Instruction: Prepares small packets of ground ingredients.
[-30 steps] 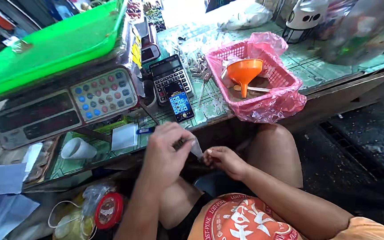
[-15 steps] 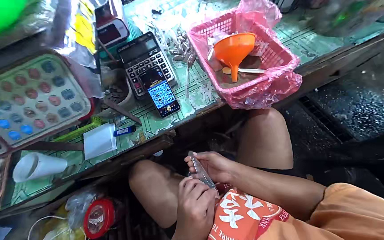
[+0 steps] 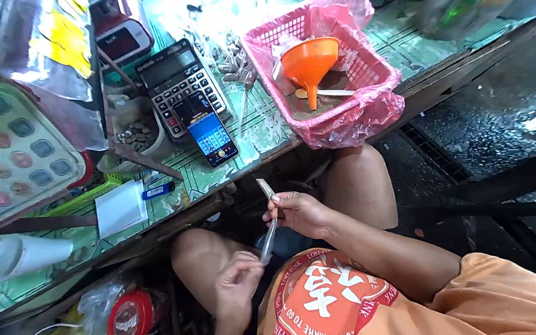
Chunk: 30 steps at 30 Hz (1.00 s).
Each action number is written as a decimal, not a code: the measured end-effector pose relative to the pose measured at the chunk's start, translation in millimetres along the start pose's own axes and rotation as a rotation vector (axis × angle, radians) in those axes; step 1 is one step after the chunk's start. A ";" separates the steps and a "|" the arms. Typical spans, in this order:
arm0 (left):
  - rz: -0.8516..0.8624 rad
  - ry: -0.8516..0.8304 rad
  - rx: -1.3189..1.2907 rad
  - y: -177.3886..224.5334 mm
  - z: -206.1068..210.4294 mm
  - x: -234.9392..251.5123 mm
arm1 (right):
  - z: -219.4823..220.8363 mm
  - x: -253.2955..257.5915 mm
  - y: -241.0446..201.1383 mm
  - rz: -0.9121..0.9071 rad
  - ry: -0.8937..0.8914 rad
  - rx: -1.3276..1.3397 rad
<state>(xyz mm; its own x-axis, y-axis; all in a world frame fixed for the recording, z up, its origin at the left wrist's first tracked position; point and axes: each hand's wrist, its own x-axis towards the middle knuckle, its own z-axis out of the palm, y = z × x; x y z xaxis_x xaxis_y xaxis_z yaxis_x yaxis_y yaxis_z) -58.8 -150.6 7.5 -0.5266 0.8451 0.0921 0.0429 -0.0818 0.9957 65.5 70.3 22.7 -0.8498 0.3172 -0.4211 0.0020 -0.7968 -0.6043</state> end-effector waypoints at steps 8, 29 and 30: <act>0.144 0.145 0.348 -6.0 8.5 68.0 | -5.9 -4.8 -13.2 -0.121 -0.384 -1.497; 0.246 0.337 0.480 -59.7 58.7 84.4 | -2.4 -0.4 34.2 0.014 0.058 0.095; 0.252 0.322 0.546 -63.1 59.2 84.5 | -4.6 -0.8 36.2 0.021 0.078 0.100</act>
<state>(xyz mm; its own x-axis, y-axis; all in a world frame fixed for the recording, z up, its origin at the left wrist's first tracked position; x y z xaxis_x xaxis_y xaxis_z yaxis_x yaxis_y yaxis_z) -55.8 -42.8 -47.2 -0.6674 0.6288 0.3990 0.5747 0.0941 0.8129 68.7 43.6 -1.9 -0.8067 0.3359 -0.4863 -0.0369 -0.8499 -0.5257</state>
